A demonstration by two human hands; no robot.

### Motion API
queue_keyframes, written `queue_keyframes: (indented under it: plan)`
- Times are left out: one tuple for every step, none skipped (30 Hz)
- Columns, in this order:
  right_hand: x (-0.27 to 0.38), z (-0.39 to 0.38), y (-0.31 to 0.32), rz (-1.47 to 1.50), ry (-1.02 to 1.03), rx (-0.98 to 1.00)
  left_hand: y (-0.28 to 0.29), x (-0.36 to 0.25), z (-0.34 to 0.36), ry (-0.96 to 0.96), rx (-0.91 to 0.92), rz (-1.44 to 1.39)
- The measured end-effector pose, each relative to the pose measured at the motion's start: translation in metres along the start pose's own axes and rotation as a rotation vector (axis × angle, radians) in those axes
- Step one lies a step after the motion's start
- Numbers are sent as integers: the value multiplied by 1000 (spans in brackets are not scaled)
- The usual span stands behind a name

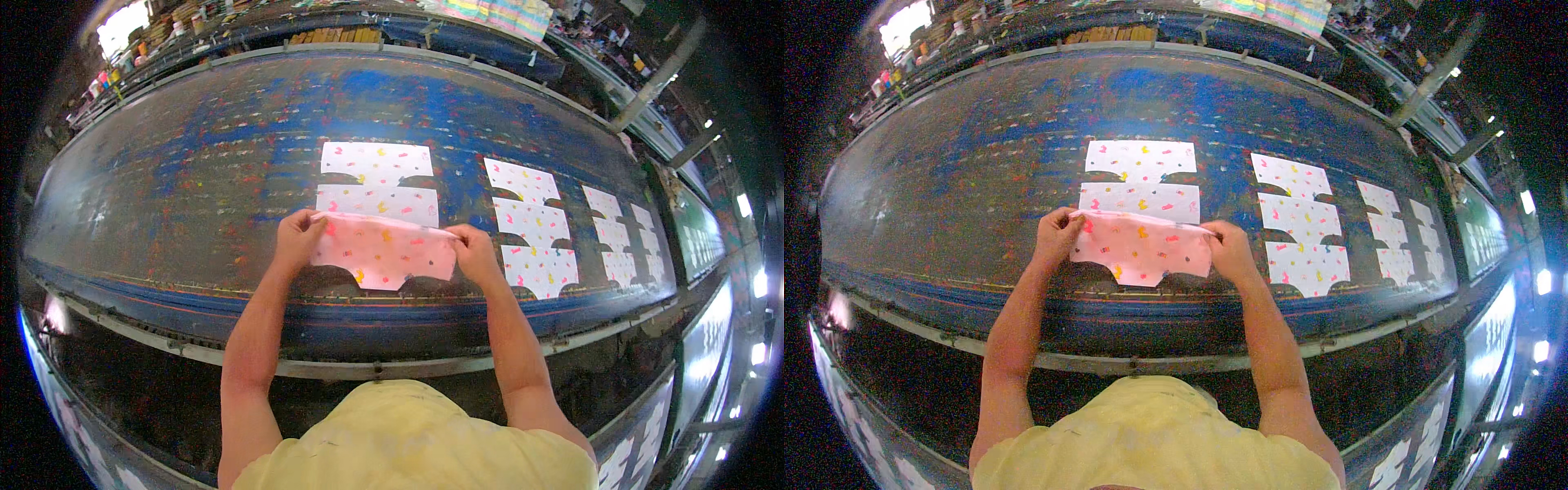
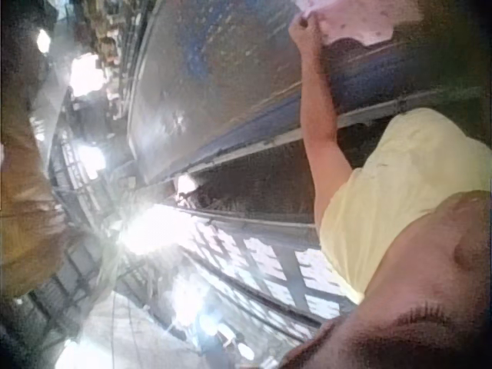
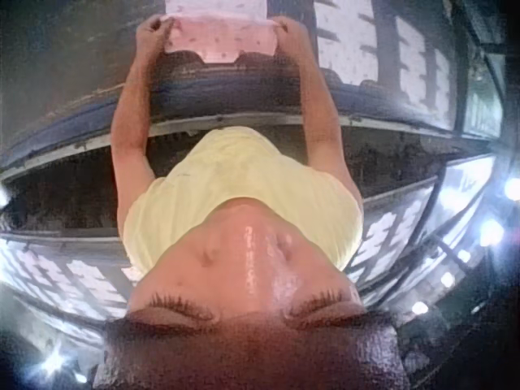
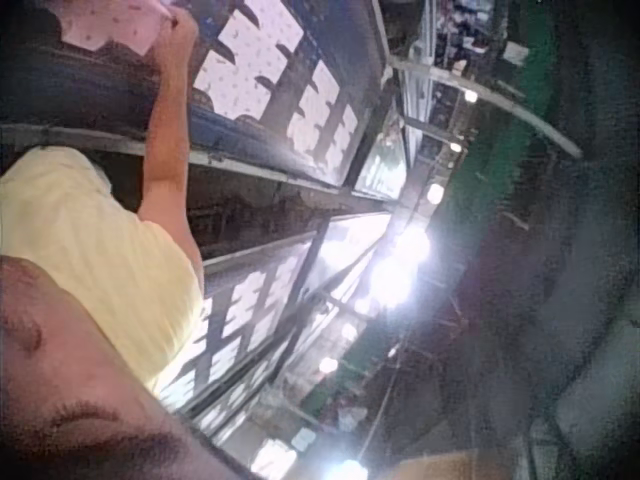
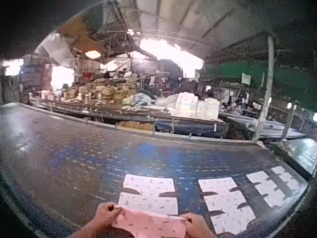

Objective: The person repeatedly picks up pink patterned diapers from a blue worktable, folds each one in half, and places it back on the table. The person handles the diapers one at a time throughout the clip.

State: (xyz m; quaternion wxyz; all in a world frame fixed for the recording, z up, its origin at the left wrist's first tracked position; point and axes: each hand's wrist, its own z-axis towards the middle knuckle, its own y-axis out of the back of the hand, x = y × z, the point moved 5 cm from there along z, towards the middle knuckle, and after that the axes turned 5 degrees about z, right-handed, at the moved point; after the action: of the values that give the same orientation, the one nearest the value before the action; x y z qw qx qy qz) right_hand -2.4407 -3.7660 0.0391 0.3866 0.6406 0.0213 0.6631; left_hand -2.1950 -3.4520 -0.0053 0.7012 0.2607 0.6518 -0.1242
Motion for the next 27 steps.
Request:
queue_keyframes:
  plan:
    - [-14,18,-1,-3,36,2,-5,0,8,-17,-46,69]
    - [-28,35,-4,-37,69,8,-11,1,18,-33,-90,141]
    - [-39,49,-6,-34,118,29,-15,4,27,-44,-123,173]
    - [-50,65,-10,-34,134,55,-17,8,38,-60,-172,240]
    - [-59,79,-13,-35,152,82,-19,12,48,-74,-211,265]
    - [-66,93,-17,-56,151,93,-18,18,57,-48,-245,288]
    - [-72,106,-21,-80,150,105,-17,21,64,-85,-273,357]
    - [-75,117,-24,-106,150,117,-15,26,70,-82,-297,421]
    - [-78,127,-26,-134,153,129,-13,29,76,-92,-322,481]
    - [-80,136,-28,-168,150,144,-11,35,84,-38,-333,480]
    - [-80,144,-30,-200,148,154,-10,36,90,-66,-332,504]
    - [-80,150,-32,-230,142,163,-8,37,95,-79,-324,530]
    - [-80,156,-33,-265,109,177,-6,40,100,-40,-310,562]
    - [-81,160,-33,-301,75,191,-5,42,103,-49,-303,566]
    - [-82,163,-33,-345,28,210,-4,47,106,-5,-292,573]
    - [-82,166,-33,-398,9,234,-4,51,108,39,-279,575]
    - [-82,168,-32,-461,-17,263,-3,53,109,29,-299,580]
    - [-82,170,-31,-531,-34,286,-4,56,111,19,-319,578]
    - [-81,172,-32,-549,-39,326,-5,60,111,37,-331,571]
    - [-80,175,-32,-572,-36,357,-6,59,110,-9,-355,592]
    - [-78,178,-32,-586,-13,378,-7,60,110,-29,-373,608]
    - [-77,181,-30,-566,-16,386,-8,60,109,-48,-392,625]
    - [-76,183,-27,-532,-1,384,-10,58,108,-73,-381,630]
    - [-75,186,-27,-508,3,393,-10,56,107,-99,-370,637]
    - [-75,188,-29,-507,-20,445,-12,53,108,-106,-348,639]
    - [-76,189,-31,-521,-57,507,-14,48,106,-186,-313,573]
    - [-76,190,-33,-547,-98,557,-14,41,106,-228,-307,658]
